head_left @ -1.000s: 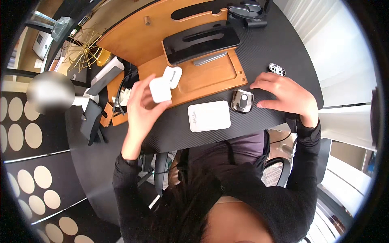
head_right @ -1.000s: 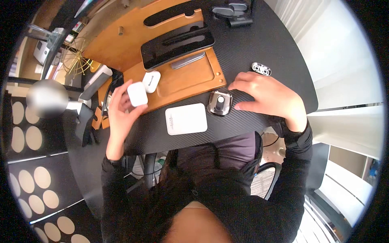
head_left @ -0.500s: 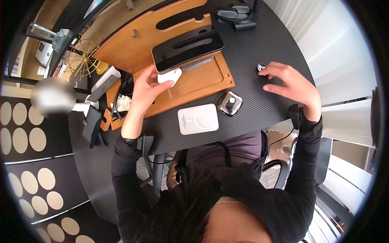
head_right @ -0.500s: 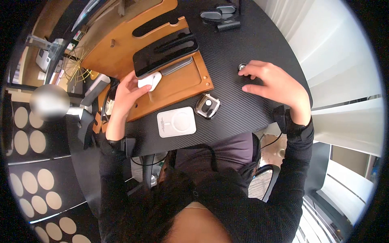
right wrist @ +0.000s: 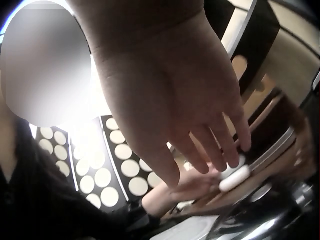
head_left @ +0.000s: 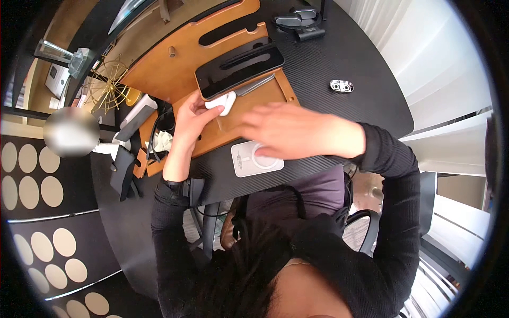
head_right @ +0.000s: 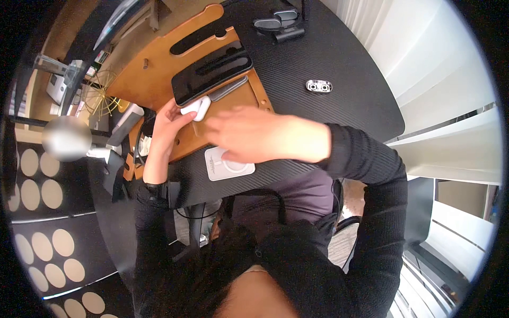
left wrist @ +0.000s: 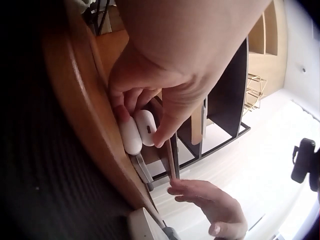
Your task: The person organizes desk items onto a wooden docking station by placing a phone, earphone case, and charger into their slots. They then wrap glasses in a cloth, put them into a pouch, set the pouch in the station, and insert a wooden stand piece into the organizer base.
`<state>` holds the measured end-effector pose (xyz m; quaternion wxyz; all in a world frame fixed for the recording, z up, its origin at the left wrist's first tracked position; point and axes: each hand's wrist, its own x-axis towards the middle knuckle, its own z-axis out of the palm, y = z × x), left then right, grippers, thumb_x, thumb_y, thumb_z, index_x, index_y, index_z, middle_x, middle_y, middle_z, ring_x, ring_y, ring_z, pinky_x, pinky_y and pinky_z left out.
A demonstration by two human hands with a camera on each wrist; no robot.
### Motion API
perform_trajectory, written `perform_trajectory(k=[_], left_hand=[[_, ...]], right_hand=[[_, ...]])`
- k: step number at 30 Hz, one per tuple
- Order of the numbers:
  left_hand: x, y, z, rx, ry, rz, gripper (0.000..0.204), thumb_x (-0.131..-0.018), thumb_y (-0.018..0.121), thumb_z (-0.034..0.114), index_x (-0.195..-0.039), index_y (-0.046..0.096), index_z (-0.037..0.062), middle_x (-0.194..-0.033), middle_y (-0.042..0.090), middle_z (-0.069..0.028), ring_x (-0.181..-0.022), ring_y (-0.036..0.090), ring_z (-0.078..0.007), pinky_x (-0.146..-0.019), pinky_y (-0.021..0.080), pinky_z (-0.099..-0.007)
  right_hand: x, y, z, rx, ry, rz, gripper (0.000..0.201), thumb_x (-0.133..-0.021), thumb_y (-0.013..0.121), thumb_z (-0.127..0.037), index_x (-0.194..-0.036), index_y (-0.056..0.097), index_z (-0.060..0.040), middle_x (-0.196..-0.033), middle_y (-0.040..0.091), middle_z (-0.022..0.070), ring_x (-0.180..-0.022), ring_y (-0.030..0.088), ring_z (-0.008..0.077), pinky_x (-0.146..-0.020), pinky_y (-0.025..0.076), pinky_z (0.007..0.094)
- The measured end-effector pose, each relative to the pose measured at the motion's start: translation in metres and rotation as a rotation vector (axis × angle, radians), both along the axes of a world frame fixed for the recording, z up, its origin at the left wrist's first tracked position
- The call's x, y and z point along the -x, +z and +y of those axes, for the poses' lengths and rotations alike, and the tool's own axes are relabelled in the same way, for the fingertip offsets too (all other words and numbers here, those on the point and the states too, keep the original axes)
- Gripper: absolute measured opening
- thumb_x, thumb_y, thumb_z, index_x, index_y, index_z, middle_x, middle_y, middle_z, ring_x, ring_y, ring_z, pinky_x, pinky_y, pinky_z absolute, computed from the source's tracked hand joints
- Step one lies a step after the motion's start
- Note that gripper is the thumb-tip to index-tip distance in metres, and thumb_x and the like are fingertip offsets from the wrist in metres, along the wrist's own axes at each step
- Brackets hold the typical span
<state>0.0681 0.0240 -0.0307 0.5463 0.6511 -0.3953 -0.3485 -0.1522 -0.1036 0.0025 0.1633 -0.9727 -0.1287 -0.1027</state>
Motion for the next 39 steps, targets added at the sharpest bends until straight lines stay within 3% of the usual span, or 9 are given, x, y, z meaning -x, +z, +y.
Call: perform_trajectory(k=[5, 8, 13, 17, 23, 31, 33, 37, 39], left_hand=[[-0.001, 0.002, 0.002, -0.033, 0.025, -0.020, 0.046, -0.082, 0.074, 0.003, -0.125, 0.057, -0.0017, -0.107, 0.067, -0.0093, -0.095, 0.064, -0.0126, -0.085, 0.050, -0.0260], [-0.008, -0.003, -0.001, 0.009, 0.012, -0.011, 0.046, -0.082, 0.075, 0.004, -0.123, 0.057, -0.0015, -0.105, 0.067, -0.0086, -0.094, 0.064, -0.0124, -0.082, 0.050, -0.0255], [-0.013, -0.015, -0.006, 0.036, -0.009, -0.017, 0.050, -0.079, 0.078, 0.005, -0.124, 0.057, -0.0010, -0.108, 0.065, -0.0079, -0.094, 0.063, -0.0121, -0.079, 0.049, -0.0241], [-0.012, -0.013, -0.004, -0.011, 0.035, -0.061, 0.062, -0.075, 0.080, 0.005, -0.131, 0.053, -0.0006, -0.110, 0.062, -0.0089, -0.091, 0.062, -0.0109, -0.076, 0.050, -0.0238], [-0.016, -0.016, -0.001, -0.033, -0.044, -0.132, 0.087, -0.068, 0.084, 0.004, -0.143, 0.041, 0.0004, -0.111, 0.058, -0.0092, -0.085, 0.059, -0.0094, -0.066, 0.048, -0.0210], [0.018, 0.001, 0.011, 0.054, 0.327, -0.558, 0.038, -0.073, 0.082, 0.009, -0.093, 0.050, 0.0047, -0.079, 0.044, -0.0007, -0.062, 0.038, -0.0078, -0.054, 0.037, -0.0235], [0.049, 0.024, 0.024, -0.093, 0.184, -0.566, 0.031, -0.076, 0.080, 0.016, -0.082, 0.051, 0.0062, -0.065, 0.040, 0.0024, -0.060, 0.038, -0.0073, -0.054, 0.036, -0.0244], [0.112, 0.045, 0.021, -0.031, -0.249, -1.057, 0.043, -0.076, 0.076, 0.040, -0.097, 0.063, 0.0062, -0.083, 0.057, -0.0096, -0.078, 0.060, -0.0302, -0.069, 0.047, -0.0399], [0.131, 0.039, 0.006, 0.030, -0.261, -1.154, 0.052, -0.073, 0.076, 0.048, -0.096, 0.061, 0.0040, -0.086, 0.058, -0.0093, -0.079, 0.060, -0.0278, -0.070, 0.045, -0.0390]], right_hand=[[-0.035, -0.020, 0.001, -0.009, 0.036, 0.038, 0.049, -0.082, 0.070, -0.027, -0.115, 0.055, 0.0064, -0.132, 0.048, 0.0211, -0.118, 0.053, 0.0341, -0.097, 0.048, 0.0429], [-0.040, -0.021, -0.011, -0.067, 0.076, 0.101, 0.055, -0.088, 0.065, -0.026, -0.128, 0.049, 0.0081, -0.149, 0.034, 0.0206, -0.136, 0.037, 0.0362, -0.107, 0.041, 0.0407], [-0.035, -0.019, -0.030, -0.108, 0.134, 0.049, 0.048, -0.092, 0.060, -0.030, -0.124, 0.055, 0.0052, -0.144, 0.044, 0.0206, -0.135, 0.039, 0.0361, -0.107, 0.041, 0.0413], [0.008, 0.015, -0.063, -0.274, -0.072, 0.052, 0.039, -0.089, 0.064, -0.028, -0.115, 0.062, -0.0003, -0.115, 0.065, 0.0168, -0.109, 0.061, 0.0343, -0.094, 0.050, 0.0427], [0.094, 0.006, -0.100, -0.014, -0.512, 0.077, 0.047, -0.076, 0.074, -0.012, -0.120, 0.061, -0.0050, -0.119, 0.059, 0.0110, -0.115, 0.055, 0.0306, -0.096, 0.048, 0.0393], [0.108, 0.001, -0.087, -0.157, -0.596, 0.140, 0.042, -0.078, 0.069, -0.003, -0.119, 0.061, -0.0048, -0.103, 0.060, 0.0131, -0.093, 0.062, 0.0308, -0.081, 0.052, 0.0394], [0.102, 0.001, -0.080, -0.210, -0.518, 0.070, 0.039, -0.080, 0.067, -0.003, -0.118, 0.061, -0.0037, -0.101, 0.060, 0.0140, -0.089, 0.063, 0.0315, -0.079, 0.052, 0.0396], [0.084, -0.003, -0.059, -0.360, -0.399, 0.023, 0.036, -0.084, 0.064, -0.004, -0.119, 0.061, 0.0003, -0.098, 0.059, 0.0127, -0.085, 0.062, 0.0291, -0.075, 0.049, 0.0364], [0.079, 0.003, -0.049, -0.346, -0.418, 0.079, 0.035, -0.083, 0.064, -0.002, -0.118, 0.062, 0.0006, -0.101, 0.059, 0.0134, -0.084, 0.062, 0.0284, -0.074, 0.050, 0.0351]])
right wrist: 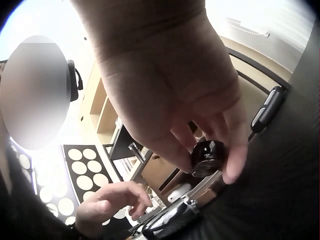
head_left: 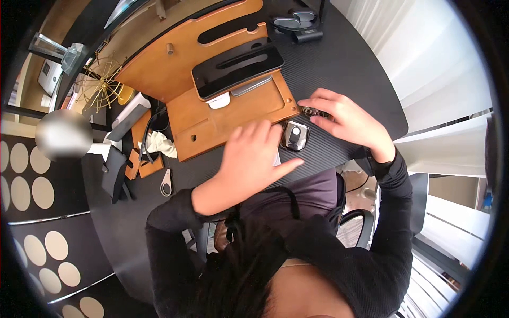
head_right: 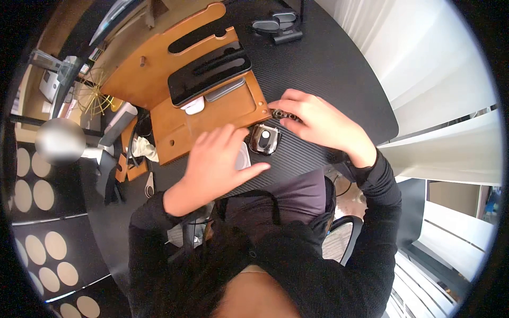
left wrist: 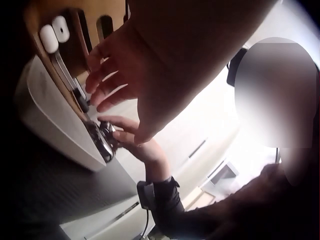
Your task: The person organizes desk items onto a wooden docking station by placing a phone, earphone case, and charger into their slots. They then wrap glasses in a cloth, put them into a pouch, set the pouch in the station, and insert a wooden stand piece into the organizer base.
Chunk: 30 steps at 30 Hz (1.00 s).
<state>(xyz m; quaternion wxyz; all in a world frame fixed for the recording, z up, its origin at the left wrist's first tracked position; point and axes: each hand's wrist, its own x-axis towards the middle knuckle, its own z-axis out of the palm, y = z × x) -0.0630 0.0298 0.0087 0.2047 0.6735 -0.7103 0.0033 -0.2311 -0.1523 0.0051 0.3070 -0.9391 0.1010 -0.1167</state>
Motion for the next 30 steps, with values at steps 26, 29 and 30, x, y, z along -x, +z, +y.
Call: perform_trajectory(k=[26, 29, 30], left_hand=[[-0.006, -0.014, -0.016, 0.099, -0.240, 0.367, 0.063, -0.067, 0.078, 0.007, -0.124, 0.052, 0.0015, -0.114, 0.058, -0.0148, -0.104, 0.060, -0.0338, -0.087, 0.051, -0.0402], [-0.007, -0.010, -0.015, 0.089, -0.253, 0.365, 0.065, -0.067, 0.078, 0.006, -0.125, 0.051, 0.0017, -0.115, 0.058, -0.0151, -0.104, 0.060, -0.0338, -0.088, 0.050, -0.0403], [-0.006, -0.009, -0.014, 0.091, -0.244, 0.367, 0.066, -0.067, 0.078, 0.007, -0.126, 0.051, 0.0015, -0.115, 0.058, -0.0153, -0.104, 0.060, -0.0339, -0.088, 0.051, -0.0404]], right_hand=[[0.011, -0.008, 0.020, -0.509, 0.029, -0.045, 0.057, -0.085, 0.070, -0.015, -0.135, 0.045, -0.0030, -0.074, 0.062, 0.0075, -0.062, 0.060, 0.0177, -0.057, 0.048, 0.0303], [0.010, -0.008, 0.019, -0.515, 0.034, -0.090, 0.053, -0.085, 0.072, -0.016, -0.132, 0.050, -0.0024, -0.074, 0.063, 0.0070, -0.062, 0.060, 0.0169, -0.057, 0.048, 0.0299], [0.010, -0.008, 0.018, -0.496, 0.052, -0.112, 0.051, -0.085, 0.072, -0.017, -0.129, 0.052, -0.0019, -0.074, 0.063, 0.0070, -0.062, 0.061, 0.0165, -0.057, 0.048, 0.0298]])
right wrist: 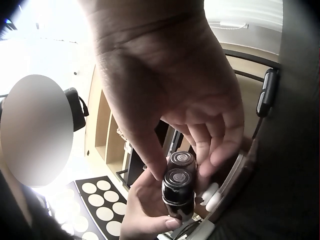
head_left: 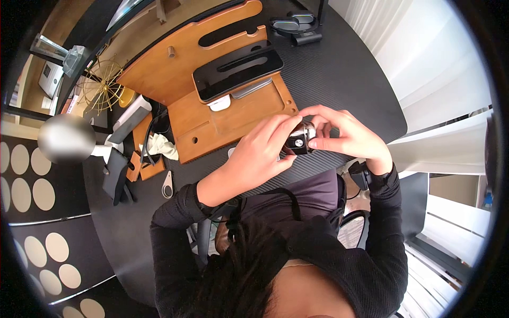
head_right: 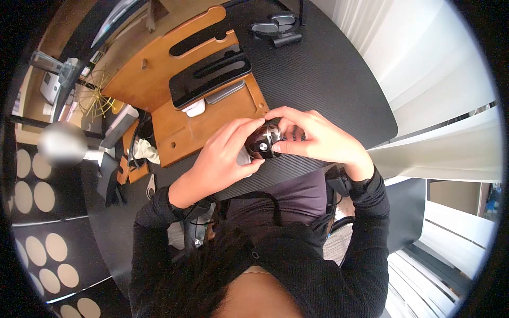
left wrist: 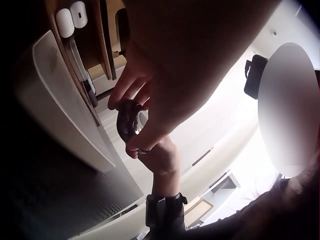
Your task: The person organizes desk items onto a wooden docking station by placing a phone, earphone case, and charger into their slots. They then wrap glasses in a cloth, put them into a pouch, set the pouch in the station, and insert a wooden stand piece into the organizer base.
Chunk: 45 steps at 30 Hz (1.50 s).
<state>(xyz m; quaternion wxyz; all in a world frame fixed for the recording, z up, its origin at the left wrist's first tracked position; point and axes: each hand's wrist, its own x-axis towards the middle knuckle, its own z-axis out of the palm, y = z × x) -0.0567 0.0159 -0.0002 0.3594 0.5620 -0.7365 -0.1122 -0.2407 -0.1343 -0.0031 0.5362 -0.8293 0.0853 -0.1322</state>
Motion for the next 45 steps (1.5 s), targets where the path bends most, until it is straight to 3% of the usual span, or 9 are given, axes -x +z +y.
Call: perform_trajectory(k=[12, 19, 26, 30, 33, 35, 38, 42, 45], left_hand=[[-0.004, 0.006, 0.012, -0.025, 0.109, -0.017, 0.073, -0.067, 0.082, 0.014, -0.131, 0.048, 0.0023, -0.118, 0.055, -0.0176, -0.106, 0.058, -0.0361, -0.088, 0.050, -0.0423], [-0.032, 0.011, 0.044, -0.384, 0.124, -0.283, 0.074, -0.065, 0.084, 0.026, -0.127, 0.051, 0.0053, -0.113, 0.054, -0.0130, -0.107, 0.055, -0.0342, -0.091, 0.045, -0.0439], [-0.034, 0.006, 0.052, -0.314, 0.089, -0.277, 0.066, -0.064, 0.083, 0.020, -0.123, 0.056, 0.0064, -0.110, 0.055, -0.0104, -0.104, 0.056, -0.0316, -0.087, 0.047, -0.0419], [-0.036, 0.007, 0.052, -0.314, 0.094, -0.252, 0.063, -0.064, 0.082, 0.018, -0.120, 0.058, 0.0067, -0.110, 0.055, -0.0104, -0.103, 0.057, -0.0316, -0.086, 0.048, -0.0415], [-0.042, 0.017, 0.054, -0.318, 0.129, -0.209, 0.061, -0.064, 0.082, 0.018, -0.120, 0.059, 0.0076, -0.111, 0.056, -0.0101, -0.104, 0.057, -0.0317, -0.087, 0.048, -0.0407], [-0.048, 0.023, 0.051, -0.244, 0.216, -0.195, 0.058, -0.065, 0.081, 0.018, -0.119, 0.060, 0.0081, -0.112, 0.057, -0.0100, -0.105, 0.058, -0.0315, -0.089, 0.048, -0.0399], [-0.064, 0.015, 0.044, -0.152, 0.299, -0.195, 0.056, -0.066, 0.081, 0.018, -0.117, 0.061, 0.0074, -0.112, 0.059, -0.0104, -0.106, 0.058, -0.0318, -0.090, 0.048, -0.0400], [-0.081, 0.002, 0.039, -0.107, 0.321, -0.230, 0.052, -0.067, 0.081, 0.020, -0.113, 0.062, 0.0042, -0.109, 0.059, -0.0105, -0.102, 0.059, -0.0322, -0.088, 0.049, -0.0410], [-0.083, -0.003, 0.036, -0.127, 0.319, -0.197, 0.051, -0.068, 0.081, 0.021, -0.113, 0.063, 0.0041, -0.112, 0.060, -0.0103, -0.105, 0.059, -0.0322, -0.090, 0.049, -0.0410]], right_hand=[[-0.012, 0.006, 0.010, 0.014, -0.062, -0.087, 0.041, -0.083, 0.071, -0.012, -0.121, 0.062, -0.0017, -0.081, 0.068, 0.0135, -0.063, 0.064, 0.0190, -0.058, 0.051, 0.0326], [-0.041, 0.013, -0.001, 0.903, -0.262, -0.102, 0.036, -0.074, 0.072, -0.012, -0.109, 0.065, -0.0051, -0.091, 0.066, 0.0088, -0.081, 0.066, 0.0248, -0.066, 0.055, 0.0341], [-0.072, 0.003, 0.005, 1.245, -0.184, -0.112, 0.025, -0.069, 0.068, -0.012, -0.093, 0.066, -0.0068, -0.091, 0.062, 0.0039, -0.084, 0.063, 0.0205, -0.065, 0.056, 0.0316], [-0.074, 0.004, -0.005, 1.202, -0.126, -0.113, 0.017, -0.074, 0.067, -0.014, -0.088, 0.067, -0.0060, -0.086, 0.064, 0.0056, -0.080, 0.065, 0.0226, -0.064, 0.056, 0.0338], [-0.071, 0.033, -0.028, 0.834, -0.130, -0.036, 0.014, -0.083, 0.063, -0.021, -0.082, 0.069, -0.0084, -0.078, 0.067, 0.0096, -0.073, 0.068, 0.0278, -0.066, 0.055, 0.0386], [-0.077, 0.044, -0.059, 0.866, -0.369, -0.055, 0.017, -0.083, 0.062, -0.023, -0.087, 0.069, -0.0087, -0.082, 0.068, 0.0092, -0.080, 0.067, 0.0300, -0.068, 0.054, 0.0406], [-0.088, 0.015, -0.128, 1.001, -0.456, 0.125, 0.041, -0.083, 0.069, -0.025, -0.120, 0.061, -0.0095, -0.121, 0.060, 0.0078, -0.097, 0.065, 0.0274, -0.080, 0.053, 0.0378], [-0.106, -0.022, -0.152, 0.965, -0.395, 0.397, 0.058, -0.079, 0.073, -0.029, -0.131, 0.053, -0.0125, -0.129, 0.055, 0.0059, -0.115, 0.058, 0.0280, -0.090, 0.052, 0.0404], [-0.113, -0.023, -0.149, 0.991, -0.457, 0.422, 0.056, -0.079, 0.073, -0.030, -0.129, 0.053, -0.0133, -0.124, 0.058, 0.0071, -0.110, 0.061, 0.0288, -0.089, 0.053, 0.0408]])
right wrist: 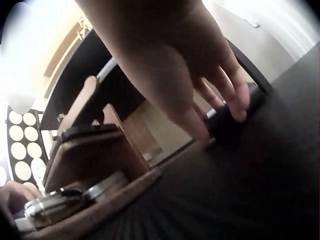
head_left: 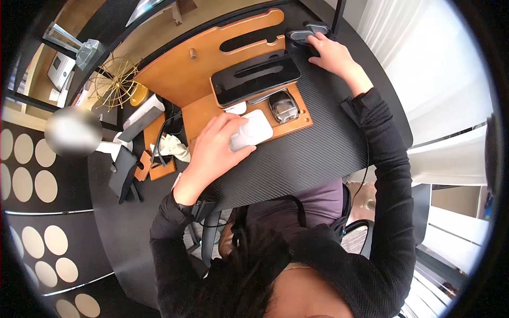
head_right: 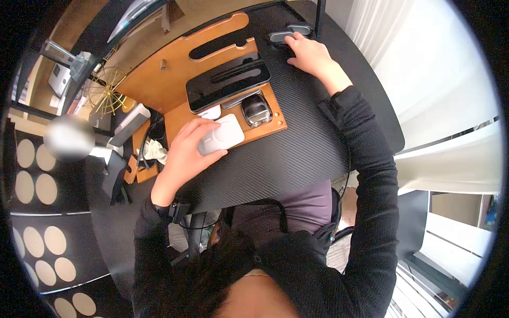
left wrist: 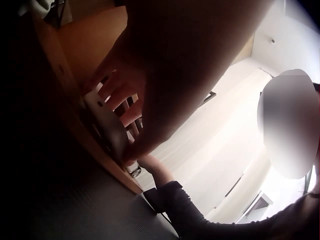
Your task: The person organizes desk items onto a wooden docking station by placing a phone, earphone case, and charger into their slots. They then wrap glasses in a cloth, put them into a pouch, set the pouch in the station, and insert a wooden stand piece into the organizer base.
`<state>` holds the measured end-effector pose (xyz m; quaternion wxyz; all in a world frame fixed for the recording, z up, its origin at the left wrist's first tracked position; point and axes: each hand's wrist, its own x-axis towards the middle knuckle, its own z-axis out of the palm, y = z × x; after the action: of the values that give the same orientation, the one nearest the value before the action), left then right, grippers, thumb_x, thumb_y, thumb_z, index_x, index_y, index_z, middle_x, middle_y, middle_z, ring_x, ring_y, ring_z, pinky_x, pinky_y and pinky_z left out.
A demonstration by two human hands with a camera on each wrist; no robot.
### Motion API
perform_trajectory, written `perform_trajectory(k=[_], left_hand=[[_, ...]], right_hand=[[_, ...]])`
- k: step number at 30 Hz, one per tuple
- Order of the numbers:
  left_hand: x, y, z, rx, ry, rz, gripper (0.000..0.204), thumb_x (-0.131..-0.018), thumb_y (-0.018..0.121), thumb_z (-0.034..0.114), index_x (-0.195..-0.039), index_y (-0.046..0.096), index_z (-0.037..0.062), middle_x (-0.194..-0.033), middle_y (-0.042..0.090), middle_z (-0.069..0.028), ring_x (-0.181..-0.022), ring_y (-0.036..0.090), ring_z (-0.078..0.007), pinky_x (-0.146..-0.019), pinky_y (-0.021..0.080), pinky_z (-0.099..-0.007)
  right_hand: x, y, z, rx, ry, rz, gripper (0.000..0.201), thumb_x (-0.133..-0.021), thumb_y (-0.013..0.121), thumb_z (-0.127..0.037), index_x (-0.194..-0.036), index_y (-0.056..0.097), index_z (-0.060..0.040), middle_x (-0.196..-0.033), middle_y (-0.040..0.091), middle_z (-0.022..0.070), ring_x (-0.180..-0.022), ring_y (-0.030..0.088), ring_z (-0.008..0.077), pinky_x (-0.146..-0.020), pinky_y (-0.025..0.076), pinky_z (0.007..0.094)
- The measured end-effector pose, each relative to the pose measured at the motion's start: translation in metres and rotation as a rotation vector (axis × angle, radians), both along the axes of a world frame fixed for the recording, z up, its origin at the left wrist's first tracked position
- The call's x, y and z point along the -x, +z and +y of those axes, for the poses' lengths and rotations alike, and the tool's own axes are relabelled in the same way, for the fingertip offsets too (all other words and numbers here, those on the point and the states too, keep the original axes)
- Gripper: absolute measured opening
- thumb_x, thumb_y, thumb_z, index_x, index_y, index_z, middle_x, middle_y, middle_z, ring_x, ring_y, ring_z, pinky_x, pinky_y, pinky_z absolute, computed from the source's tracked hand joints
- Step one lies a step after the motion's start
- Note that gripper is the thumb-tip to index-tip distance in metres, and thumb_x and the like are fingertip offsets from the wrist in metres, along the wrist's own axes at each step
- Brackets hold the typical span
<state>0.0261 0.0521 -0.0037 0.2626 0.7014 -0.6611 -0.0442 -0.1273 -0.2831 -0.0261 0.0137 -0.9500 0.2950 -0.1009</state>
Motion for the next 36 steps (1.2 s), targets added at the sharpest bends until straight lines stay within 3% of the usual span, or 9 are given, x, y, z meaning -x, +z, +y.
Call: perform_trajectory(k=[8, 10, 11, 14, 22, 28, 33, 35, 36], left_hand=[[0.004, -0.012, -0.002, 0.111, 0.031, -0.097, 0.042, -0.069, 0.082, 0.023, -0.106, 0.070, 0.0064, -0.115, 0.064, -0.0098, -0.108, 0.059, -0.0312, -0.093, 0.048, -0.0404], [0.005, -0.011, -0.003, 0.088, 0.042, -0.077, 0.037, -0.071, 0.080, 0.023, -0.104, 0.071, 0.0079, -0.113, 0.065, -0.0072, -0.107, 0.060, -0.0292, -0.089, 0.051, -0.0391], [0.007, -0.009, -0.004, 0.083, 0.041, -0.077, 0.037, -0.071, 0.080, 0.023, -0.104, 0.071, 0.0079, -0.113, 0.065, -0.0072, -0.107, 0.060, -0.0292, -0.089, 0.051, -0.0391], [0.012, -0.009, -0.009, 0.055, 0.084, -0.127, 0.035, -0.073, 0.079, 0.023, -0.104, 0.071, 0.0084, -0.110, 0.065, -0.0060, -0.105, 0.060, -0.0278, -0.084, 0.052, -0.0373], [0.011, 0.003, 0.005, 0.042, 0.008, -0.107, 0.027, -0.079, 0.075, 0.018, -0.103, 0.070, 0.0063, -0.112, 0.064, -0.0080, -0.105, 0.060, -0.0286, -0.084, 0.052, -0.0383], [-0.003, 0.028, 0.041, -0.047, 0.032, -0.038, 0.027, -0.081, 0.072, 0.013, -0.106, 0.068, 0.0040, -0.109, 0.065, -0.0105, -0.103, 0.062, -0.0302, -0.086, 0.051, -0.0372], [-0.028, 0.043, 0.076, -0.050, 0.256, 0.013, 0.021, -0.084, 0.069, 0.012, -0.103, 0.068, 0.0030, -0.096, 0.066, -0.0131, -0.090, 0.065, -0.0324, -0.077, 0.052, -0.0374], [-0.046, 0.042, 0.095, -0.001, 0.337, -0.045, 0.020, -0.083, 0.069, 0.011, -0.102, 0.068, 0.0031, -0.093, 0.066, -0.0126, -0.086, 0.066, -0.0315, -0.075, 0.052, -0.0358], [-0.049, 0.045, 0.103, -0.009, 0.409, 0.014, 0.020, -0.084, 0.069, 0.011, -0.102, 0.068, 0.0028, -0.092, 0.067, -0.0126, -0.081, 0.066, -0.0286, -0.072, 0.052, -0.0336]], right_hand=[[0.001, -0.001, -0.021, 0.038, 0.093, -0.210, 0.049, -0.079, 0.075, -0.031, -0.120, 0.062, -0.0063, -0.101, 0.068, 0.0106, -0.089, 0.068, 0.0263, -0.076, 0.054, 0.0377], [0.004, 0.010, -0.018, -0.273, 0.063, -0.458, 0.055, -0.080, 0.074, -0.040, -0.121, 0.063, -0.0041, -0.102, 0.069, 0.0163, -0.088, 0.069, 0.0262, -0.074, 0.054, 0.0353], [0.004, 0.031, -0.001, -0.547, -0.029, -0.517, 0.059, -0.085, 0.070, -0.045, -0.123, 0.062, -0.0007, -0.090, 0.068, 0.0114, -0.070, 0.063, 0.0143, -0.063, 0.050, 0.0266], [0.006, 0.057, 0.012, -0.682, 0.109, -0.720, 0.058, -0.089, 0.066, -0.046, -0.126, 0.061, -0.0030, -0.082, 0.061, 0.0011, -0.058, 0.046, 0.0052, -0.054, 0.039, 0.0217], [0.005, 0.075, 0.061, -0.648, 0.519, -0.726, 0.046, -0.094, 0.064, -0.035, -0.131, 0.059, -0.0089, -0.079, 0.060, -0.0025, -0.061, 0.044, 0.0040, -0.055, 0.040, 0.0217], [0.017, 0.053, 0.045, -0.767, 0.454, -0.577, 0.050, -0.094, 0.064, -0.032, -0.137, 0.054, -0.0113, -0.075, 0.056, -0.0033, -0.064, 0.049, 0.0042, -0.059, 0.043, 0.0223], [0.012, 0.042, 0.047, -0.810, 0.399, -0.622, 0.045, -0.092, 0.067, -0.026, -0.133, 0.056, -0.0114, -0.086, 0.060, -0.0022, -0.072, 0.055, 0.0048, -0.063, 0.045, 0.0213], [0.009, 0.054, 0.053, -0.379, 0.446, -0.748, 0.038, -0.090, 0.069, -0.023, -0.125, 0.061, -0.0097, -0.093, 0.060, -0.0021, -0.073, 0.055, 0.0035, -0.065, 0.044, 0.0195], [0.009, 0.060, 0.064, -0.358, 0.329, -0.895, 0.031, -0.091, 0.069, -0.019, -0.119, 0.064, -0.0076, -0.100, 0.060, -0.0023, -0.076, 0.055, 0.0013, -0.068, 0.043, 0.0180]])
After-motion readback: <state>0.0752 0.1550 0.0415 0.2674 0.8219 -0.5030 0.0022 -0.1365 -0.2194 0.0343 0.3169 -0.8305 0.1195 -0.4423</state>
